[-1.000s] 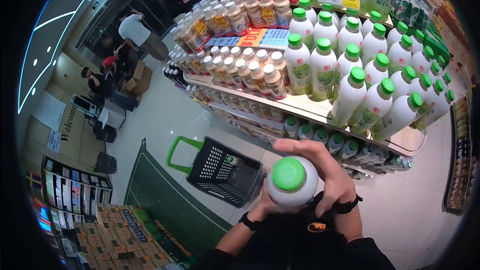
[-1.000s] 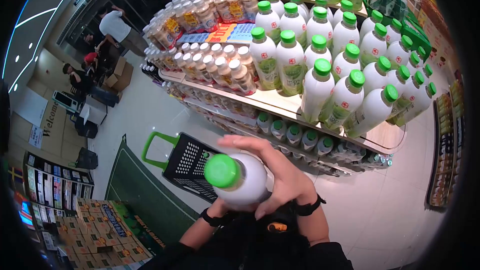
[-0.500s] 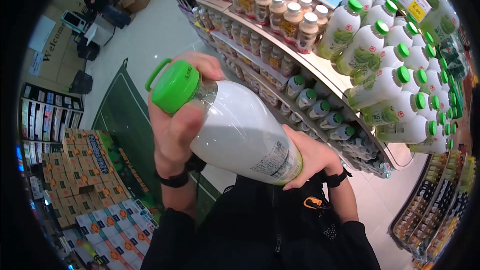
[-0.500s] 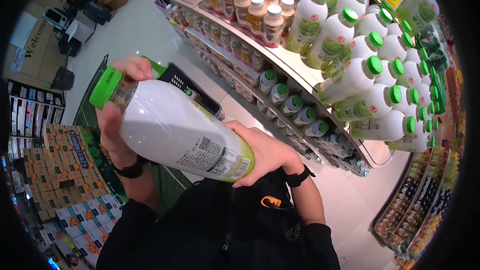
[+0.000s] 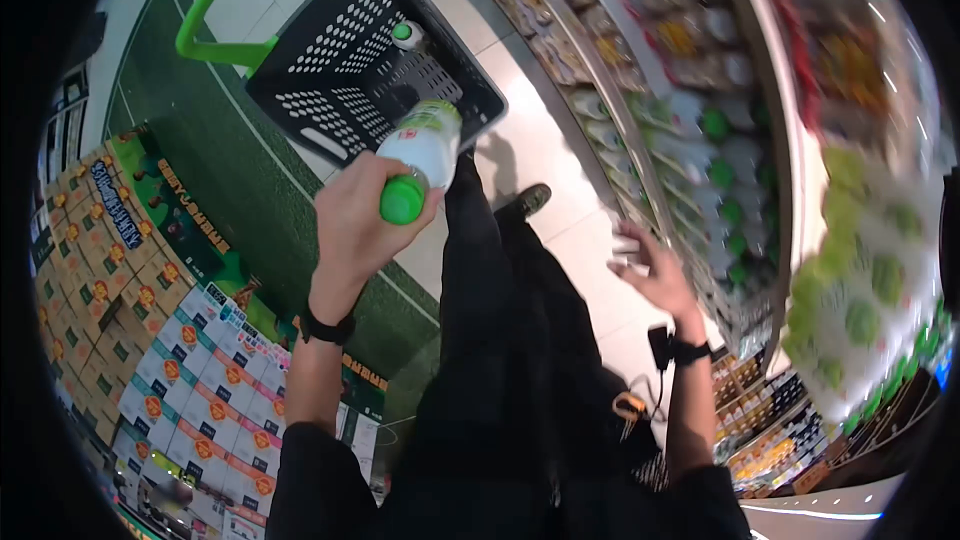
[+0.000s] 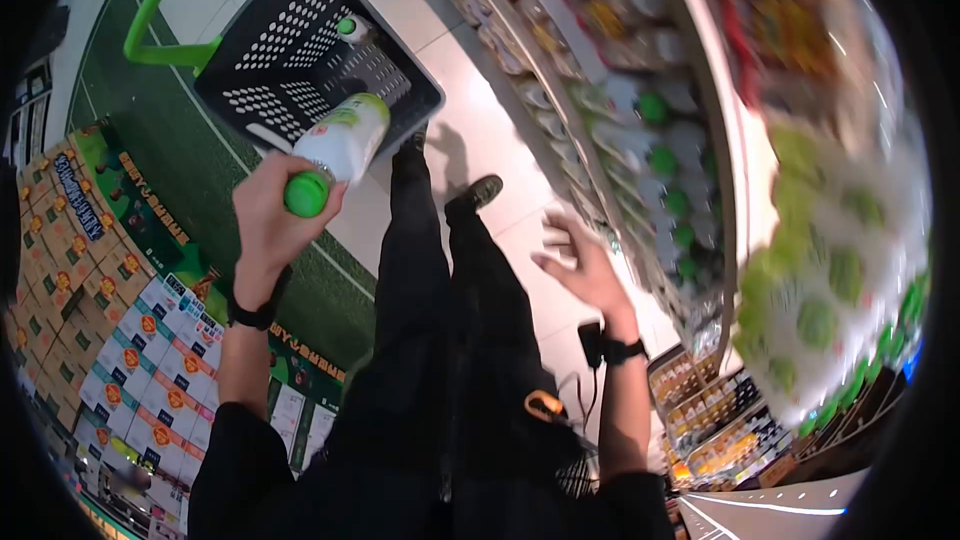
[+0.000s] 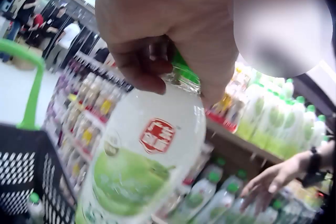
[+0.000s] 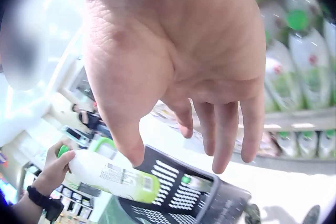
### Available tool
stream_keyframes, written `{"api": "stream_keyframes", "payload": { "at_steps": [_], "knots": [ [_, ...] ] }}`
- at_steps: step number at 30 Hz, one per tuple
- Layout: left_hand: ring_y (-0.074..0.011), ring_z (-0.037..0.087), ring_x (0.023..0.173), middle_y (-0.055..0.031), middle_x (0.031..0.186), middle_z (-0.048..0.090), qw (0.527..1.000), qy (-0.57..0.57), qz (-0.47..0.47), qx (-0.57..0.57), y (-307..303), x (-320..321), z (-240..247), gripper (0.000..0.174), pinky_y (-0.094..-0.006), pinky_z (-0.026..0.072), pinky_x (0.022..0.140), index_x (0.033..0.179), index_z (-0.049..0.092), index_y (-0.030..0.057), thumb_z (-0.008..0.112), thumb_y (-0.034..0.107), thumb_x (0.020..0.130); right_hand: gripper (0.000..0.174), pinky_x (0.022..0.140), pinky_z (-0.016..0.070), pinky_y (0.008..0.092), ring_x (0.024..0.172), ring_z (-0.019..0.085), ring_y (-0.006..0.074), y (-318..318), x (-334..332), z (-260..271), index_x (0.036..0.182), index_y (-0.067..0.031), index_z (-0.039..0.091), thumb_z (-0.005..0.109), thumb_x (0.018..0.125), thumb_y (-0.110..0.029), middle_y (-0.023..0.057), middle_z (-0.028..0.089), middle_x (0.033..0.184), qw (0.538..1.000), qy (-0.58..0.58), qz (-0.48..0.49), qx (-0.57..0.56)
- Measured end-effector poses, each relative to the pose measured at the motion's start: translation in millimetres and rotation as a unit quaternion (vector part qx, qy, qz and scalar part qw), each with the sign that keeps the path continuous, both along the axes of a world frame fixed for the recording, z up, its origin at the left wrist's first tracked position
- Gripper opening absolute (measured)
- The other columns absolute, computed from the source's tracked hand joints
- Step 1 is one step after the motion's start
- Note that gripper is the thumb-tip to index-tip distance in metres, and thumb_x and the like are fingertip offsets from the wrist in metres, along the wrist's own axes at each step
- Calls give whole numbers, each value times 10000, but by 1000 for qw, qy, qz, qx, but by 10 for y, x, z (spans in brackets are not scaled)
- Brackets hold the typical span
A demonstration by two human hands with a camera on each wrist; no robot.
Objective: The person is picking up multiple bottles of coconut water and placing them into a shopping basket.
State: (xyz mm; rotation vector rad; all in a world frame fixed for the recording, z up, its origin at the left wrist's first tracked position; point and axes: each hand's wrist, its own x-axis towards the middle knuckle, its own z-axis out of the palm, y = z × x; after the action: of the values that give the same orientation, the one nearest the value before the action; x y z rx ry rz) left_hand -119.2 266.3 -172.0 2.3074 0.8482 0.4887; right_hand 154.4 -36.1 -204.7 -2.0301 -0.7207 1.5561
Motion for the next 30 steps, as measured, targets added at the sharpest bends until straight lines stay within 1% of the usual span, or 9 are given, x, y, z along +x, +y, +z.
{"api": "stream_keyframes", "payload": {
  "at_steps": [1,3,6,8,12,16,18,21,30],
  "knots": [
    [-274,655,691,-108,794,622,999,32,14,10,110,-126,-412,346,-351,517,622,882,608,52,872,148,682,645,926,531,309,1043,644,167,-327,-100,-462,1439,-5,421,734,883,-98,114,557,1346,998,38,-46,-36],
    [-319,654,739,-128,833,617,997,62,46,8,420,-110,-1195,376,-382,516,638,923,585,42,864,164,703,603,938,534,336,1093,653,214,-1074,-198,-1350,1393,-53,463,753,878,-176,163,612,1280,988,-22,-35,-150],
    [-345,648,762,-124,855,617,989,117,93,-11,1011,-92,-2079,341,-415,517,636,927,583,68,834,201,739,480,902,503,334,1028,596,141,-1598,-641,-1776,1368,-65,487,574,992,-350,60,630,1161,955,45,-11,-293],
    [-368,659,777,-128,906,635,980,187,58,-31,1367,-140,-2570,363,-439,530,653,988,559,67,793,249,779,497,909,493,347,1076,586,149,-1940,-920,-1890,1385,-67,486,533,1006,-385,54,640,1183,919,146,16,-367],
    [-365,667,809,-130,938,647,962,271,19,-40,1748,-165,-3590,413,-450,545,664,1069,523,73,765,263,793,505,826,491,335,1048,591,140,-1385,-1112,-1797,1418,-86,488,515,1013,-387,37,649,1187,848,229,-189,-438],
    [-370,672,862,-141,976,654,944,321,51,-59,2074,-135,-4114,444,-466,554,707,1101,515,79,755,280,787,507,814,469,330,1028,587,126,-1167,-1111,-1884,1427,-109,480,517,1009,-392,33,647,1202,867,230,-163,-410],
    [-381,674,866,-143,992,660,938,335,55,-65,2173,-32,-4353,465,-472,558,747,1118,523,79,761,286,777,522,839,479,376,1069,591,142,-1038,-1012,-1888,1449,-112,447,517,1008,-383,44,639,1240,867,231,-163,-411],
    [-364,669,940,-161,1077,638,930,357,42,-76,2257,105,-4556,530,-455,558,796,1205,529,76,776,227,762,565,907,473,504,1174,580,216,-1037,-933,-1900,1482,-114,384,520,1001,-378,75,613,1318,827,238,-247,-446],
    [-388,614,1039,-186,1164,576,934,349,67,-38,2362,-25,-4936,577,-465,537,875,1268,554,118,754,55,730,549,903,458,502,1175,563,204,-1106,-970,-1930,1465,-131,394,541,994,-373,52,604,1317,811,231,-268,-467]
  ]
}}
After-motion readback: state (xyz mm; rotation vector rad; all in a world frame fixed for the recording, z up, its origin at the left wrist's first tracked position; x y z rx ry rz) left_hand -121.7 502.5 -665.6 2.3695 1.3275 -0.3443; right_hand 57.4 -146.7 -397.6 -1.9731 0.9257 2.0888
